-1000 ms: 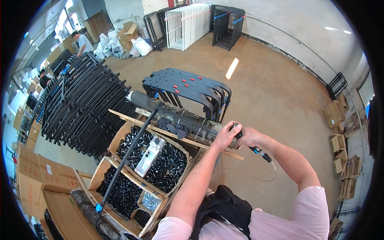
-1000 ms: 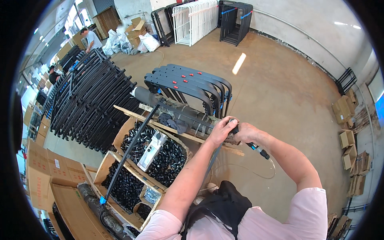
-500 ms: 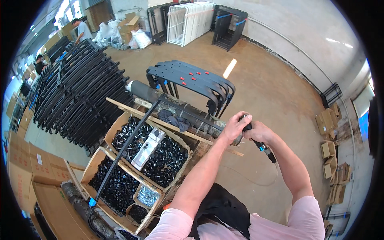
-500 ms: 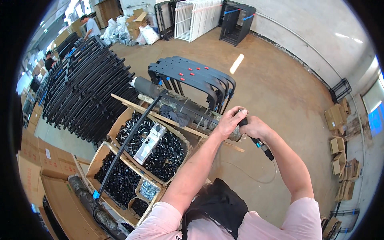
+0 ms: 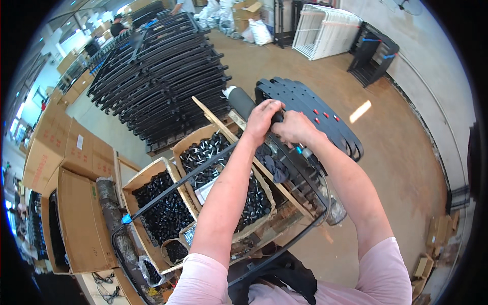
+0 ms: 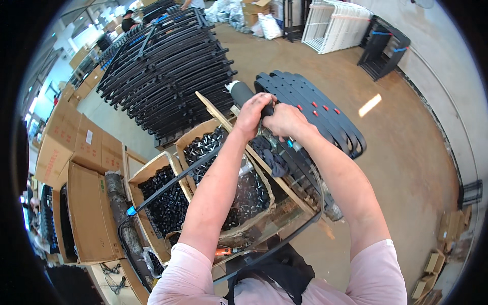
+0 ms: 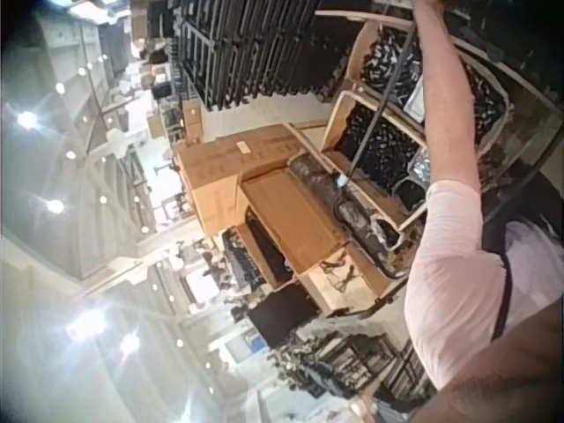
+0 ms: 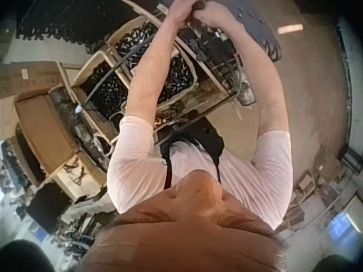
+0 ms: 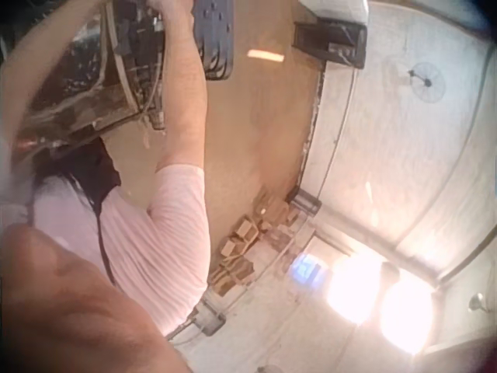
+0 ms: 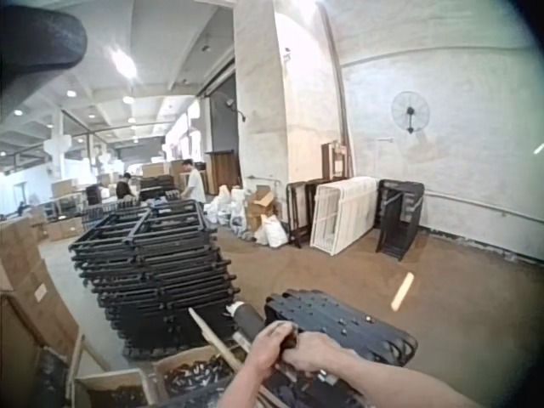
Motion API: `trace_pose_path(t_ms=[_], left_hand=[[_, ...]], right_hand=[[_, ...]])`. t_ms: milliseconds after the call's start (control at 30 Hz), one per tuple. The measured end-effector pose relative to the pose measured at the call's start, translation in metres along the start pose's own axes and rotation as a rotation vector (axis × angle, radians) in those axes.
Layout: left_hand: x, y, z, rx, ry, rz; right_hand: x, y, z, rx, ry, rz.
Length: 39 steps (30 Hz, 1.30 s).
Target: The person assembles a black electronic device, likely a heater, using a power drill to secure screws into the casing. They handle various components including a metal frame, power cord, and small hardware parts from a wooden bin. The person works at a station in a warehouse environment, moving the device between a cardboard box and a work surface.
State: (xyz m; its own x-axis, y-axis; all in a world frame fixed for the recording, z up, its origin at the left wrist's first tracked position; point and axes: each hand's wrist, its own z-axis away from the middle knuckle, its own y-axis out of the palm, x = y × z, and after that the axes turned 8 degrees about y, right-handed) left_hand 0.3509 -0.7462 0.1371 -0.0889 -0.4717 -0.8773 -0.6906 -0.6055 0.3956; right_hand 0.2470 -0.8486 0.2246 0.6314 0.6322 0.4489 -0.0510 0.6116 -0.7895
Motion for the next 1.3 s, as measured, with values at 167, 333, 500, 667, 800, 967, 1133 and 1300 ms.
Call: trace_pose_path(t_ms=[167, 333, 500, 667, 800, 967, 1133, 1300], left_hand=[[0.021, -0.038, -0.048, -0.119, -0.020, 0.008], [0.041, -0.047, -0.064, -0.145, -0.049, -0.025], [0.045, -0.050, -0.064, -0.171, -0.039, -0.007], [0.044, -0.046, -0.066, -0.190, -0.017, -0.028], [0.046, -0.048, -0.059, -0.204, -0.030, -0.033], [0.048, -0.047, -0.056, -0.212, -0.033, -0.035], [0.055, -0.052, -0.053, -0.240, -0.032, -0.013], [0.055, -0.049, -0.053, -0.253, -0.030, 0.018]], right_hand=[[0.028, -0.005, -0.067, 0.042, -0.032, 0.077], [0.022, 0.000, -0.102, 0.081, -0.024, 0.061], [0.021, -0.001, -0.110, 0.120, -0.033, 0.087], [0.020, 0.000, -0.123, 0.142, -0.057, 0.147], [0.019, 0.007, -0.120, 0.140, -0.047, 0.124], [0.017, 0.009, -0.125, 0.198, -0.046, 0.122], [0.012, 0.022, -0.139, 0.236, -0.032, 0.038], [0.009, 0.028, -0.158, 0.214, -0.106, 0.086]])
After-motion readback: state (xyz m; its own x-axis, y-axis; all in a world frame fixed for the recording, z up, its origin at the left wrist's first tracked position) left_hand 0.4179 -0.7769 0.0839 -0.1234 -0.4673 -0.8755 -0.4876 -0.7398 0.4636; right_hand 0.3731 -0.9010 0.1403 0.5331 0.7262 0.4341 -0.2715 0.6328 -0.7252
